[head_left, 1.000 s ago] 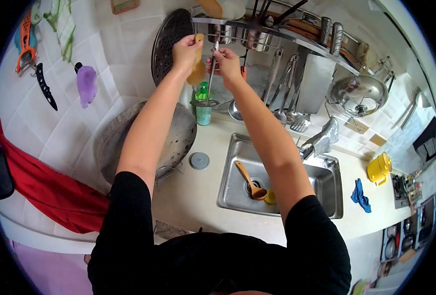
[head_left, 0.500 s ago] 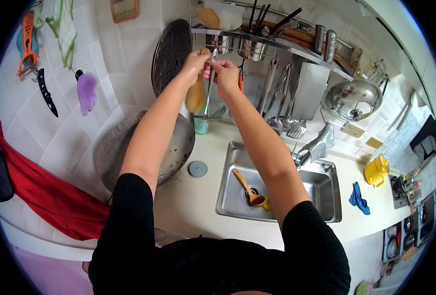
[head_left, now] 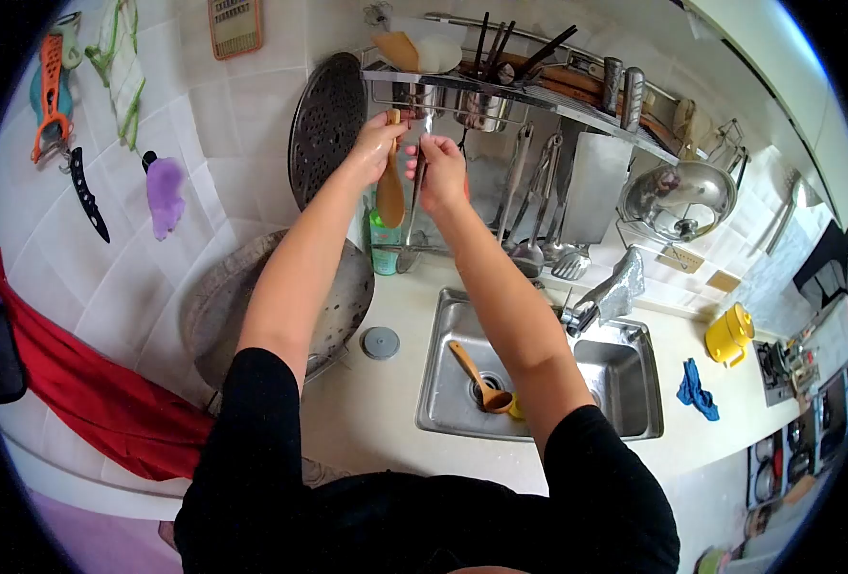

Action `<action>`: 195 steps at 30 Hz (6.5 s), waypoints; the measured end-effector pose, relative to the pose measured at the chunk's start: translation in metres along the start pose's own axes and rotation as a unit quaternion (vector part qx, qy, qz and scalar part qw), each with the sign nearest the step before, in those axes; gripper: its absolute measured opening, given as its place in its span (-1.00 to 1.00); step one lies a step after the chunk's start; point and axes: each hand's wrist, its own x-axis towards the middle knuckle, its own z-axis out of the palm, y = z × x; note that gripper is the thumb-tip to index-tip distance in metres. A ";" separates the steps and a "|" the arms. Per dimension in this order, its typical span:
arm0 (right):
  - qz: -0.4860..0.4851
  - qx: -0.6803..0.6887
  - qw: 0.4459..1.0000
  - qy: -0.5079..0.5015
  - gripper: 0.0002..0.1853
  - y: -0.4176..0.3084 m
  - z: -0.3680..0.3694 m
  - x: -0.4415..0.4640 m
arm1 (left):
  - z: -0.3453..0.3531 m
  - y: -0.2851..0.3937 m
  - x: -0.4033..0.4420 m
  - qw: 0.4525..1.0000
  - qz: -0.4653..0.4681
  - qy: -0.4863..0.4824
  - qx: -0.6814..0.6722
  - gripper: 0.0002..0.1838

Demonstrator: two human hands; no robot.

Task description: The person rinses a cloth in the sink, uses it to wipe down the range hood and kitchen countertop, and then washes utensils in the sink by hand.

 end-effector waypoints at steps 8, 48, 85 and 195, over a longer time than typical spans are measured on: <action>-0.011 -0.037 0.999 0.022 -0.80 0.002 0.002 0.011 | 0.010 0.001 -0.019 0.990 0.087 0.054 -0.099 -0.74; 0.109 -0.009 0.993 0.032 -0.87 -0.005 0.002 0.045 | -0.002 -0.002 -0.018 0.998 0.038 -0.027 -0.046 -0.72; 0.172 -0.051 0.984 0.002 -0.86 -0.003 0.003 0.053 | -0.001 0.012 -0.006 0.984 0.125 0.125 -0.015 -0.83; 0.243 -0.794 0.527 -0.181 -0.77 0.229 -0.407 -0.225 | 0.013 -0.207 -0.400 0.910 -0.282 0.194 0.235 -0.84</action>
